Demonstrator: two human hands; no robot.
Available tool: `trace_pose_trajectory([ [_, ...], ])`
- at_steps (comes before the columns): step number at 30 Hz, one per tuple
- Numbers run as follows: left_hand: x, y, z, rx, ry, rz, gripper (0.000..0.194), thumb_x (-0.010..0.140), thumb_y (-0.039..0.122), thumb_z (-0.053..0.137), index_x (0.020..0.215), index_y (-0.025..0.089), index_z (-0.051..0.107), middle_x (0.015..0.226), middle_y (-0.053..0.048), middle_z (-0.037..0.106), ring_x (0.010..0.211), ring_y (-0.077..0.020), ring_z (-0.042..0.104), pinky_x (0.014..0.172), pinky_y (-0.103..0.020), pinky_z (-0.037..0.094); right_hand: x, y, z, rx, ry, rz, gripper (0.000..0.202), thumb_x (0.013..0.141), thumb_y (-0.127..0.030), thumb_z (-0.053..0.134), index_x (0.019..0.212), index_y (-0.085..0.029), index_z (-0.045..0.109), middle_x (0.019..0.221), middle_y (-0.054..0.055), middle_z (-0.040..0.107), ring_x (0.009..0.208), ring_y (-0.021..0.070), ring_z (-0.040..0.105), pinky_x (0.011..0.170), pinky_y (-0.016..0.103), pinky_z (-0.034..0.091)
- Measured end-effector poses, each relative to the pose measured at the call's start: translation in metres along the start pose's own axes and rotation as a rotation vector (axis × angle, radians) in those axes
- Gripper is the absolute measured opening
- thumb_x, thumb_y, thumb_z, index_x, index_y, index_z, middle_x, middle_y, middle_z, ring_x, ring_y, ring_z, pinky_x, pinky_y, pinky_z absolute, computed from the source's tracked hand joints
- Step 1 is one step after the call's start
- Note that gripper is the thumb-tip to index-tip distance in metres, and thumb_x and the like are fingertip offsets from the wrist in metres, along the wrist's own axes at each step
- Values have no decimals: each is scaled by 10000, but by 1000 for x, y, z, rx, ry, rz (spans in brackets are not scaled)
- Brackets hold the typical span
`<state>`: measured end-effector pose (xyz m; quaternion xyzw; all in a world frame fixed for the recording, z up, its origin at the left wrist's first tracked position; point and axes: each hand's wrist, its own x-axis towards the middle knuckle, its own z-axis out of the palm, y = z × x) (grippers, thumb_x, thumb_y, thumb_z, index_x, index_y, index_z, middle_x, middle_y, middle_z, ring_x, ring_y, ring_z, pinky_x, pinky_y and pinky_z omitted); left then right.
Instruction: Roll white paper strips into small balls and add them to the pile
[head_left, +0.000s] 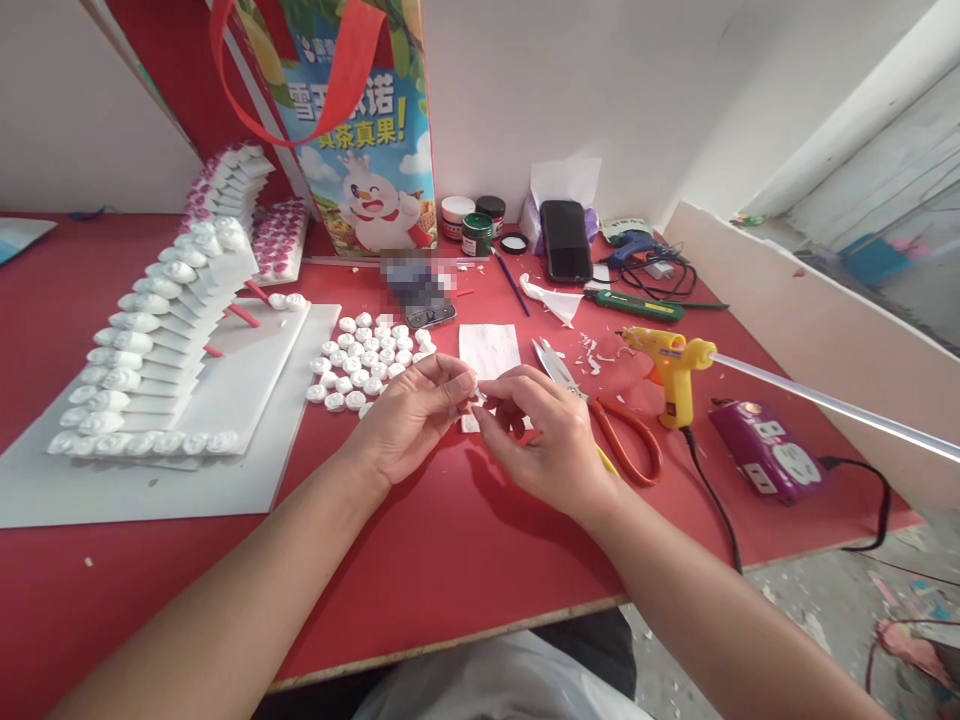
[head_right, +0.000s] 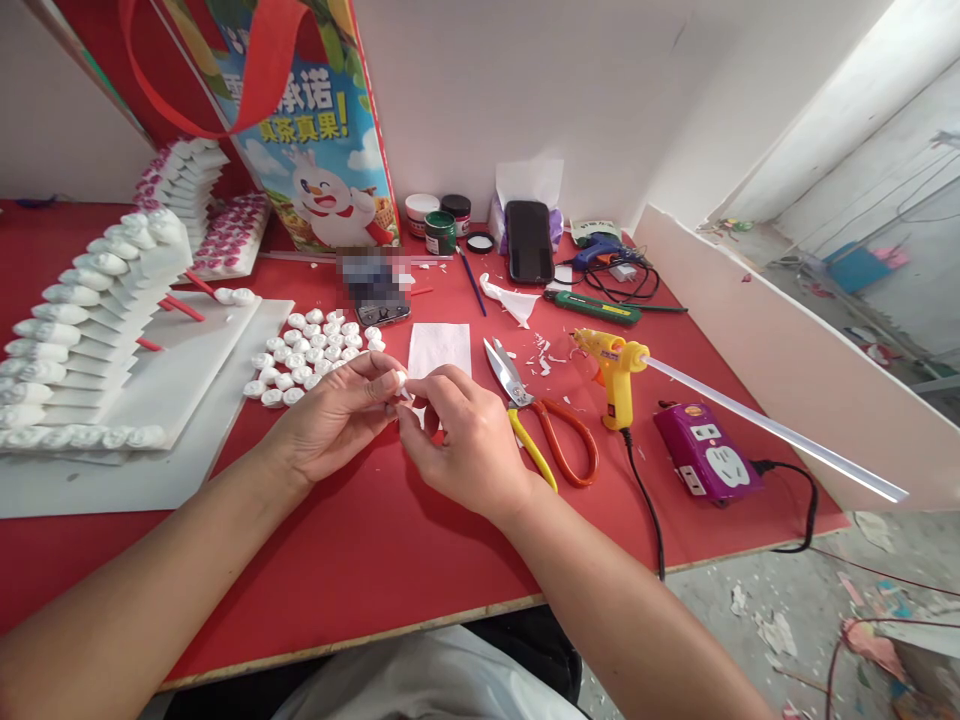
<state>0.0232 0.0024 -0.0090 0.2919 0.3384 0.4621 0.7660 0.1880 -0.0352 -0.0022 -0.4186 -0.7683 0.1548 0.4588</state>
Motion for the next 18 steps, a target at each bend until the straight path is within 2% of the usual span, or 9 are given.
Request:
trace_pose_trajectory([
  [15,0,0,-1,9,-10,3,303,644,256,960,732,148,691,698,17,640,687,-98,585,686,-216,490,0,0,1,-12,-11,22,87,918,-148,611,968,-213,640,778,11,623,595,104,577,583,259,518],
  [18,1,-1,-2,-10,-7,-3,288,663,264,951,746,150,700,699,15,633,677,-96,580,692,-215,491,-1,-2,0,-43,0,-23,137,922,-142,601,1027,-215,651,838,31,666,598,106,602,578,261,534],
])
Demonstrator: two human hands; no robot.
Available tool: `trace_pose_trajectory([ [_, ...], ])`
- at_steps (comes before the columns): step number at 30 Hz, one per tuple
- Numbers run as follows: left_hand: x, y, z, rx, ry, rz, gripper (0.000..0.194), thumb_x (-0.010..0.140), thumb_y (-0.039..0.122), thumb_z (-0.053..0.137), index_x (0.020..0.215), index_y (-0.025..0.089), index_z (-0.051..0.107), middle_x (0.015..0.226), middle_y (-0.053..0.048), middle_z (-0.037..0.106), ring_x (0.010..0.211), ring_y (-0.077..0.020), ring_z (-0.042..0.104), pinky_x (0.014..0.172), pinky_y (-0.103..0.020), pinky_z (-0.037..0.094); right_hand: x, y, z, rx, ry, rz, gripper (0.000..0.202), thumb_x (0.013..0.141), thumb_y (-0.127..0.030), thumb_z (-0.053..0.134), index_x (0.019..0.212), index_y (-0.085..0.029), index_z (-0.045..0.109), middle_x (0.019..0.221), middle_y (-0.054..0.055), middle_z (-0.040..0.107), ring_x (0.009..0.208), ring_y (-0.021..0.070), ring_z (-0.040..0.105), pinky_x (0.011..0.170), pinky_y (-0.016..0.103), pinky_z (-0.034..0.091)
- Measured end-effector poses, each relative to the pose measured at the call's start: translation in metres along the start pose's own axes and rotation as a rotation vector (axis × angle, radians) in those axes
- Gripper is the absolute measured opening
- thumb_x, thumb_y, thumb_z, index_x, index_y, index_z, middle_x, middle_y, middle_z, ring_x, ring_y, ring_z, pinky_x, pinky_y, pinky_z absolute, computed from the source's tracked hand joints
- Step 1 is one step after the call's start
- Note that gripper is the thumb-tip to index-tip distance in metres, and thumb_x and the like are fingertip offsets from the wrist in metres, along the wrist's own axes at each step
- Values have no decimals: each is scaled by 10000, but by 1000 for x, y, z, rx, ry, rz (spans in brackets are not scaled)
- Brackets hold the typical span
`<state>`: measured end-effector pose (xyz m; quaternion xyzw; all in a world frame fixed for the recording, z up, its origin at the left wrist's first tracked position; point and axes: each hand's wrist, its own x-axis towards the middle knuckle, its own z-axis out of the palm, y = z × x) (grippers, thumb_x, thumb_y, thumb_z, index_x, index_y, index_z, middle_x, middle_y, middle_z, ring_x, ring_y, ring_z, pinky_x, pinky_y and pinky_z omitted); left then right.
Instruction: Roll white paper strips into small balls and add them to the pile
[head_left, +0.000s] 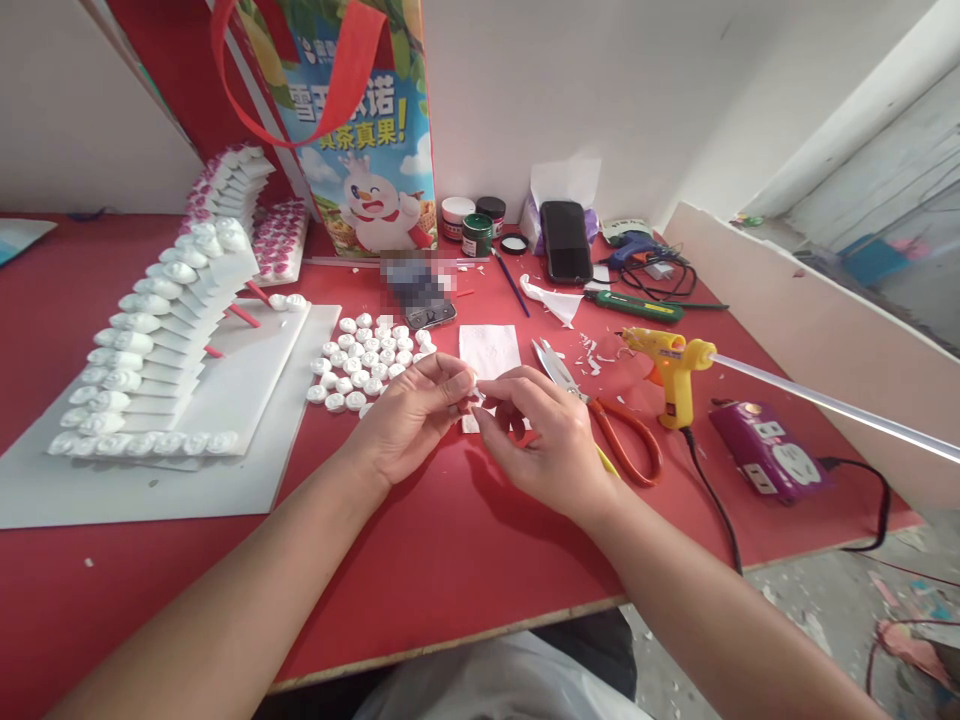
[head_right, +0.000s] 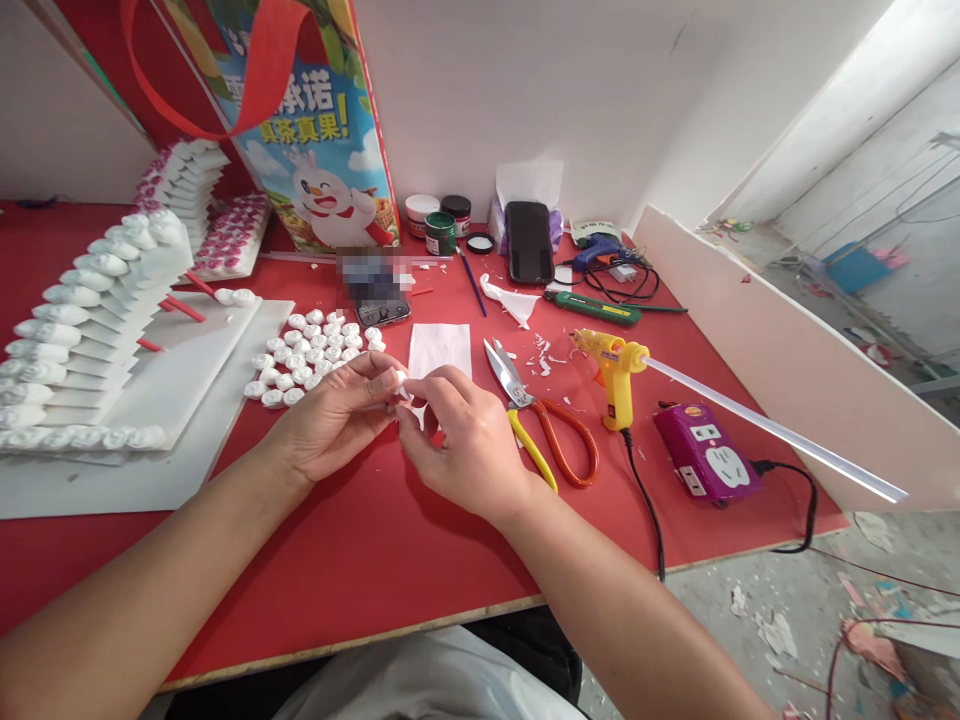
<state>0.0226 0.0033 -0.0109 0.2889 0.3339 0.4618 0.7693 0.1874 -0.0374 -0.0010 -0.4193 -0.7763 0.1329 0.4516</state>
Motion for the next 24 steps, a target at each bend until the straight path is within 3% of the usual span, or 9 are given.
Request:
trace_pose_trajectory([
  [5,3,0,1,-92,-33,-5,281,670,254,948,725,124,705,713,10,597,660,-84,548,672,-210,489,1,-7,-5,2,81,-110,295,928,-71,566,1149,-234,672,991,86,719,809,167,704,675,297,584],
  [9,2,-1,2,-143,-68,-20,299,671,284,953,786,123,730,711,7,594,671,-90,538,674,-213,499,2,-6,-7,38,165,-27,308,948,-81,555,1187,-223,687,965,81,690,783,158,670,718,316,580],
  [13,0,-3,1,-160,-98,-33,283,681,297,948,808,146,746,703,4,621,681,-95,559,700,-212,521,2,-4,-5,93,143,67,308,967,-120,563,1217,-223,711,931,60,650,744,139,642,689,299,559],
  [19,0,-2,0,-192,-99,-22,278,662,256,959,845,166,770,737,7,680,711,-96,626,725,-210,554,2,-7,-4,126,124,12,340,960,-92,560,1236,-213,718,932,67,649,799,145,644,700,289,550],
  [24,1,-3,2,-162,-33,-17,335,608,224,984,861,172,771,753,17,710,699,-86,640,724,-196,566,1,-5,0,91,79,-37,364,970,-97,542,1288,-184,695,864,47,587,750,127,625,676,265,550],
])
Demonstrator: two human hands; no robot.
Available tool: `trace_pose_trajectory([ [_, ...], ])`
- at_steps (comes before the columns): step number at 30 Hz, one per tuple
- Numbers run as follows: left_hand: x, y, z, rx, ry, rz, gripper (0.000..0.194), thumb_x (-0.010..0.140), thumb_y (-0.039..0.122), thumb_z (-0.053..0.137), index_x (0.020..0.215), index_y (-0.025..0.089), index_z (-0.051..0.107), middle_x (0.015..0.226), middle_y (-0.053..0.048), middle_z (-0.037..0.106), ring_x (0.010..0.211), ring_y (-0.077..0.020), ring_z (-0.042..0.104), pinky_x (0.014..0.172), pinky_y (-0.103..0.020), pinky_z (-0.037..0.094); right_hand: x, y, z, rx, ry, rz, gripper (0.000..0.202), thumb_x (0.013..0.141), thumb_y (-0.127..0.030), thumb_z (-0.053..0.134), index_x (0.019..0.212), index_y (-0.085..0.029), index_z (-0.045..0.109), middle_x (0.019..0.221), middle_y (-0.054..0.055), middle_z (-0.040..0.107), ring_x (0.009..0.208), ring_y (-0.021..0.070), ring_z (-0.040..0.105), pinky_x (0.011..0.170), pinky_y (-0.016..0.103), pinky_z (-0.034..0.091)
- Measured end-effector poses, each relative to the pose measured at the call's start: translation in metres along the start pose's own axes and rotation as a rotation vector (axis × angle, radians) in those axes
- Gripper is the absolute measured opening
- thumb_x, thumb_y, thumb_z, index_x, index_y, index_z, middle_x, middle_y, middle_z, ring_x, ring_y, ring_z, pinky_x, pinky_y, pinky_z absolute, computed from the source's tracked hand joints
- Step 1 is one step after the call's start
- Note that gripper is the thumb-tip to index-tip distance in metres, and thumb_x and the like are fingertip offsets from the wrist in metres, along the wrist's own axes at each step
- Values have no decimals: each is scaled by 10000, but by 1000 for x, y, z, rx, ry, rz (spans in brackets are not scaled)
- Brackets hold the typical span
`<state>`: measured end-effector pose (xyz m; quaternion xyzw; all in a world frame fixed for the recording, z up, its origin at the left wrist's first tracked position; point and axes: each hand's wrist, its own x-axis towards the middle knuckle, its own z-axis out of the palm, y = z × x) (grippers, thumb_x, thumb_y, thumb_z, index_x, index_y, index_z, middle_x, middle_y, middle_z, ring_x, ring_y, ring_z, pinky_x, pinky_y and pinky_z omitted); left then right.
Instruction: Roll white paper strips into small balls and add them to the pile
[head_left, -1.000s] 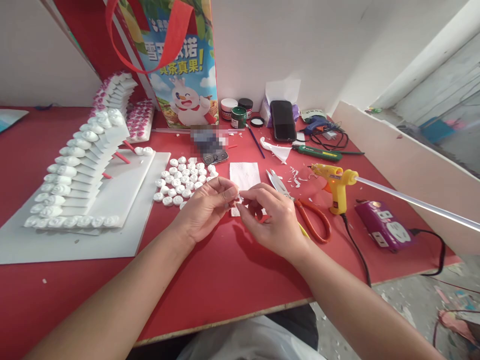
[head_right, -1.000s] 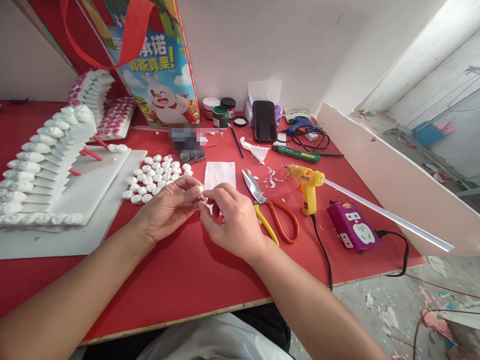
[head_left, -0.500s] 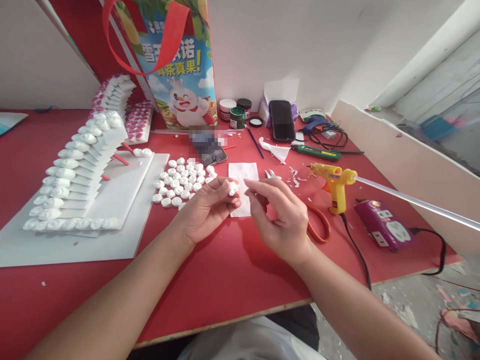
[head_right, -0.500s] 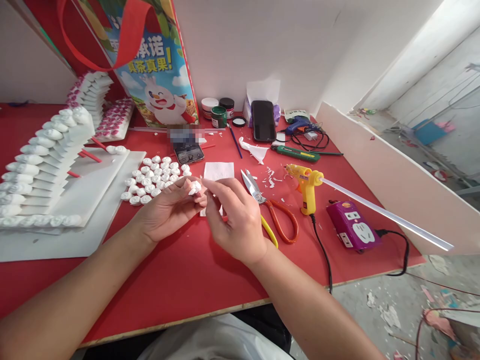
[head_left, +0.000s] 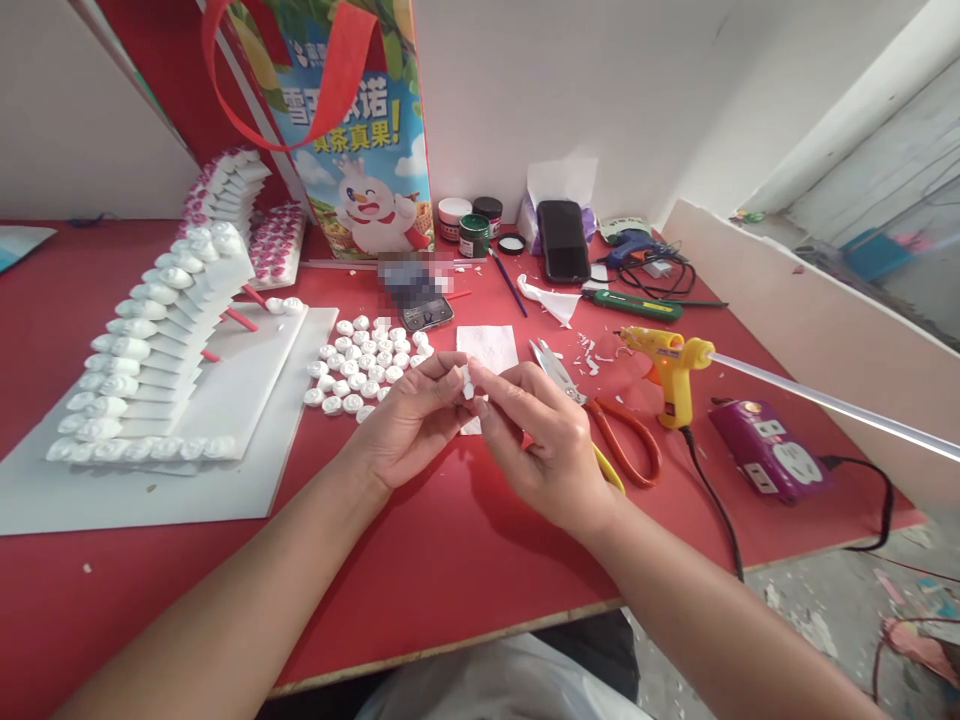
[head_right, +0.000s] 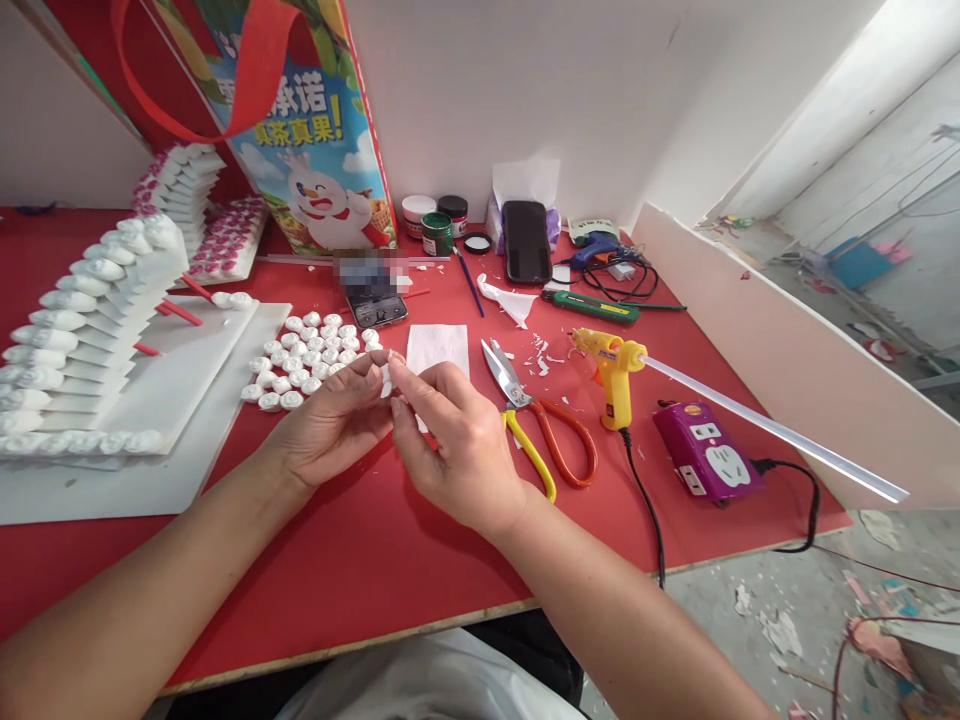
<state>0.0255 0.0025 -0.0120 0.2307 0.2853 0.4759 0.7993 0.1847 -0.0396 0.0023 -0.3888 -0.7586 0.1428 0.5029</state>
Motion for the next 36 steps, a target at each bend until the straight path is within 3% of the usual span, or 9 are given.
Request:
trace_pose_trajectory([
  [7,1,-1,-1,147,30,55,336,605,291,983,811,148,761,740,2,709,681,-84,626,681,-184,542,-4,4,1,-66,-4,-33,344,963,-114,546,1260,-177,708,903,69,630,711,120,623,640,258,545],
  [11,0,0,-2,293,29,187,289,639,271,961,798,164,745,776,10,715,716,-86,637,733,-194,536,-1,1,-5,50,10,-32,378,935,-53,554,1237,-183,740,919,73,651,774,130,653,683,263,550],
  [16,-5,1,0,658,48,400,255,686,256,927,851,186,745,801,12,701,756,-121,638,739,-236,532,5,0,-11,302,135,275,391,929,-82,559,1212,-251,768,907,29,647,707,106,587,620,258,506],
  [20,-8,0,1,838,48,569,218,735,239,894,881,201,737,841,13,709,799,-128,641,784,-244,528,7,1,-11,420,117,430,336,906,-86,552,1039,-238,820,858,25,639,692,105,571,577,255,466],
  [27,-9,1,-4,982,36,664,158,819,253,833,929,207,729,881,6,712,833,-141,649,822,-266,526,4,2,-6,236,43,212,365,897,-57,551,1084,-238,809,895,47,650,771,131,606,637,275,491],
  [31,-9,2,-6,1112,38,744,147,843,267,813,914,200,703,869,4,700,805,-140,643,801,-271,522,4,2,-7,188,28,160,338,894,-68,552,1050,-232,803,915,48,660,800,136,624,683,286,515],
  [33,-8,3,-6,1203,34,822,142,861,269,796,911,198,684,855,3,694,786,-141,641,780,-272,524,5,1,-8,245,35,213,298,899,-87,558,1017,-224,796,914,42,662,768,126,616,664,281,508],
  [36,-7,3,-6,1338,17,972,112,892,221,754,934,193,654,872,-9,681,777,-139,631,760,-273,523,9,1,-9,369,87,461,184,896,-161,612,1006,-199,754,845,15,665,643,97,560,577,261,464],
])
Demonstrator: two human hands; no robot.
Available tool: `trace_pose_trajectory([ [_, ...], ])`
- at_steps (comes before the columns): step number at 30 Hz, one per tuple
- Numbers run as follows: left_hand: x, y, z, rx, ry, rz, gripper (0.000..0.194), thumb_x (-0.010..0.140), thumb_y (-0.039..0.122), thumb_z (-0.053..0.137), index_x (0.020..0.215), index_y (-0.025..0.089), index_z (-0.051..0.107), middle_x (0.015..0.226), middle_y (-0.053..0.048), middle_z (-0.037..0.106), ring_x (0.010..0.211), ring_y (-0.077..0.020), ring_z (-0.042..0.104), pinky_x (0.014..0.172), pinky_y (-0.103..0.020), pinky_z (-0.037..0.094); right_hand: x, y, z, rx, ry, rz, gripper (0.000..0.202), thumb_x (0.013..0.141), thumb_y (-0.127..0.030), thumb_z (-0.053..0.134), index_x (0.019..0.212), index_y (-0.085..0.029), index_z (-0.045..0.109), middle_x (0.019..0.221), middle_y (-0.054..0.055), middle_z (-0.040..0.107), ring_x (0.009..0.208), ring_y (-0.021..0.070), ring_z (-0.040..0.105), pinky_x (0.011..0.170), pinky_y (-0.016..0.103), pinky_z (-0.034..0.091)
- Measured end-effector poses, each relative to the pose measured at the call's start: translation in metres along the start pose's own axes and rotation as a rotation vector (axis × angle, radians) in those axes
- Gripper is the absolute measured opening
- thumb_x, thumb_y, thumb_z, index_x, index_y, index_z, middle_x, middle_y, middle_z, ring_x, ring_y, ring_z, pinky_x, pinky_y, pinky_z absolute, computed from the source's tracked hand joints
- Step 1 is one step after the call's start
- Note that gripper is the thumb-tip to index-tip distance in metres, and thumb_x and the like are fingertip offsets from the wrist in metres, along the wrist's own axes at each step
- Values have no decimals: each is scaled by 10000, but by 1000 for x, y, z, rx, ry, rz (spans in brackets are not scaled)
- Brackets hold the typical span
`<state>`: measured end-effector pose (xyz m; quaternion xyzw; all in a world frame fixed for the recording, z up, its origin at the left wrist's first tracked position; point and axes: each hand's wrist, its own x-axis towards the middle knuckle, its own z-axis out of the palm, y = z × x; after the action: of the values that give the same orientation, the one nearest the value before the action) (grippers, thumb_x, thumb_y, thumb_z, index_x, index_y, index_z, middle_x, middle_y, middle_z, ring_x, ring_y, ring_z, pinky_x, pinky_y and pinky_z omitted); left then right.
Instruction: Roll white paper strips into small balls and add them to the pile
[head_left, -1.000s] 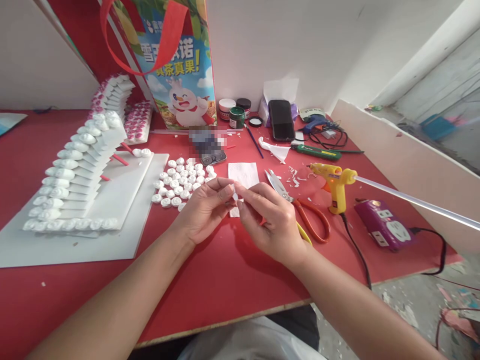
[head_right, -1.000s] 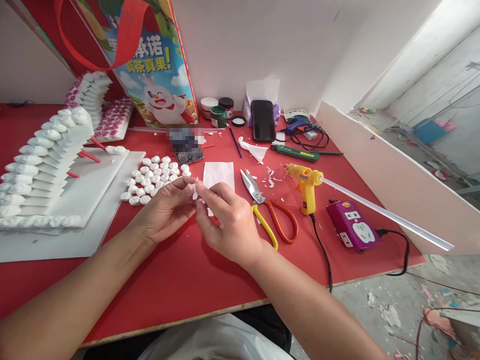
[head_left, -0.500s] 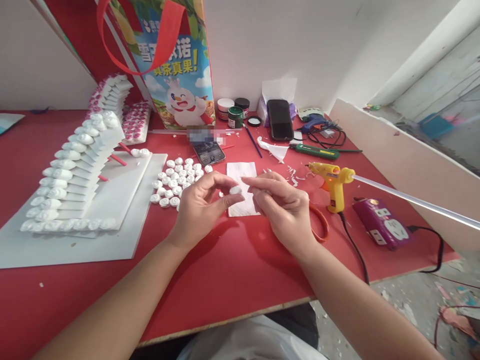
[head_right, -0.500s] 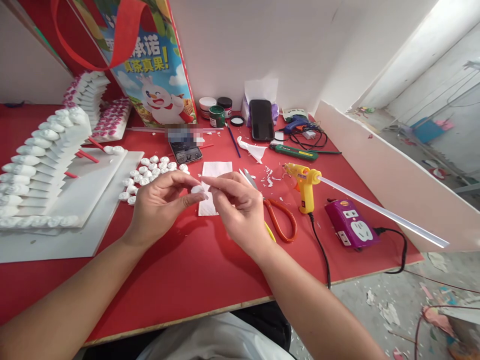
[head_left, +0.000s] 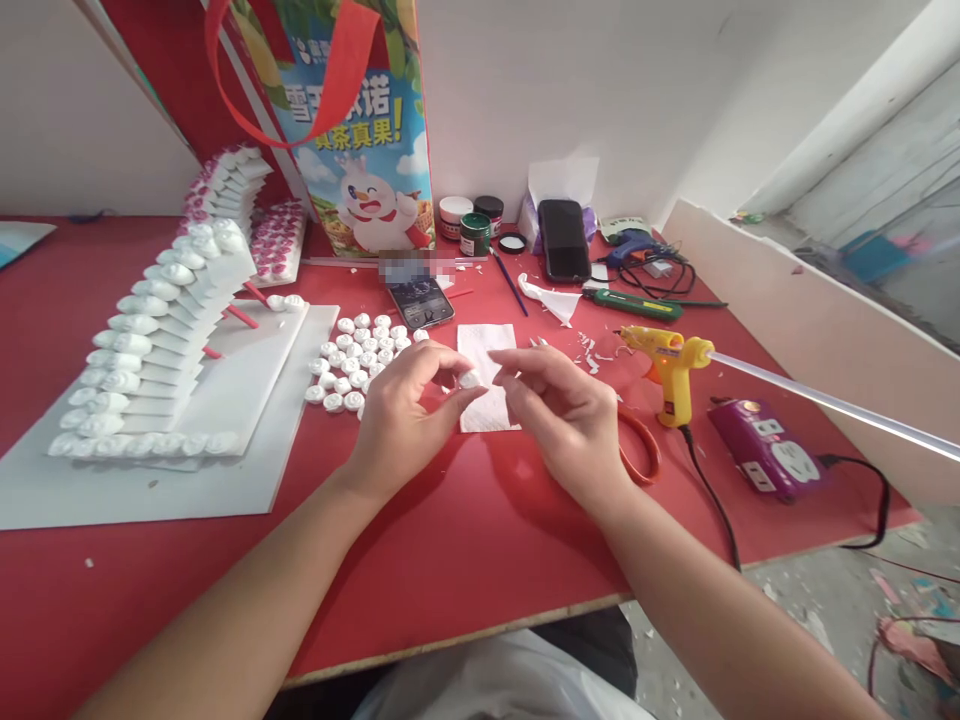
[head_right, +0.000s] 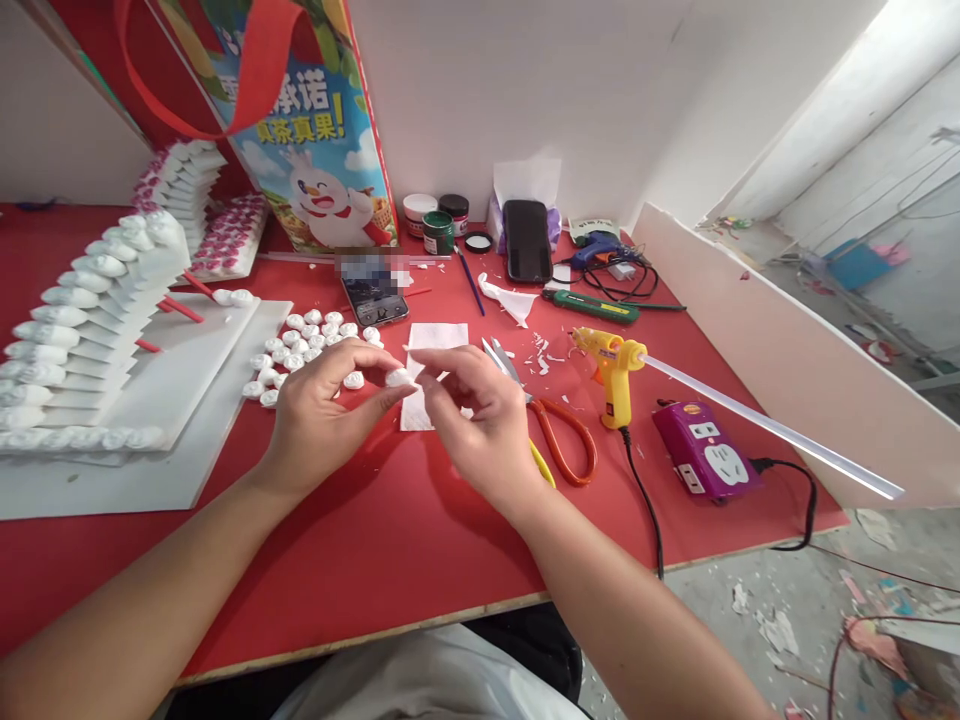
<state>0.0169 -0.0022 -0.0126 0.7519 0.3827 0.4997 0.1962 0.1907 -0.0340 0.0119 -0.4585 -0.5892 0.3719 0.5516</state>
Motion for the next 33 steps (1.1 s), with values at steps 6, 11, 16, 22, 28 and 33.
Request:
trace_pose_trajectory([
  [6,1,2,1,92,1,159,90,932,117,657,986,184,630,910,-37,649,796,-145,598,741,-283,519,7,4,3,220,-46,394,253,828,-391,779,876,-172,663,613,-52,563,531,86,502,488,239,398],
  [11,-1,3,2,94,-21,125,133,948,111,605,1038,197,651,967,-61,659,858,-170,625,761,-303,531,6,9,7,265,-74,412,417,691,-439,895,897,-175,646,736,-34,631,602,83,549,538,229,451],
  [16,-4,11,6,-58,-58,-39,171,943,149,599,1070,211,696,1036,-82,671,955,-199,653,853,-335,558,7,13,7,254,-48,366,389,712,-439,885,848,-173,637,749,-21,635,652,89,566,575,228,475],
  [22,-1,15,5,-256,-16,-266,145,942,273,666,1011,208,775,1041,-76,696,1000,-204,663,854,-311,569,8,12,4,215,-50,323,426,709,-498,880,871,-179,648,723,-23,643,643,106,600,584,247,516],
  [28,-1,14,6,-206,19,-251,100,913,249,711,922,218,806,961,-55,691,917,-182,663,787,-284,555,5,15,6,192,-46,304,380,717,-466,879,847,-175,672,746,5,691,702,138,661,641,272,542],
  [33,-2,11,6,-210,3,-226,114,918,223,702,946,223,812,948,-56,680,916,-177,654,787,-275,553,6,17,8,151,-14,304,405,681,-482,887,812,-172,661,717,8,681,655,141,638,611,284,527],
])
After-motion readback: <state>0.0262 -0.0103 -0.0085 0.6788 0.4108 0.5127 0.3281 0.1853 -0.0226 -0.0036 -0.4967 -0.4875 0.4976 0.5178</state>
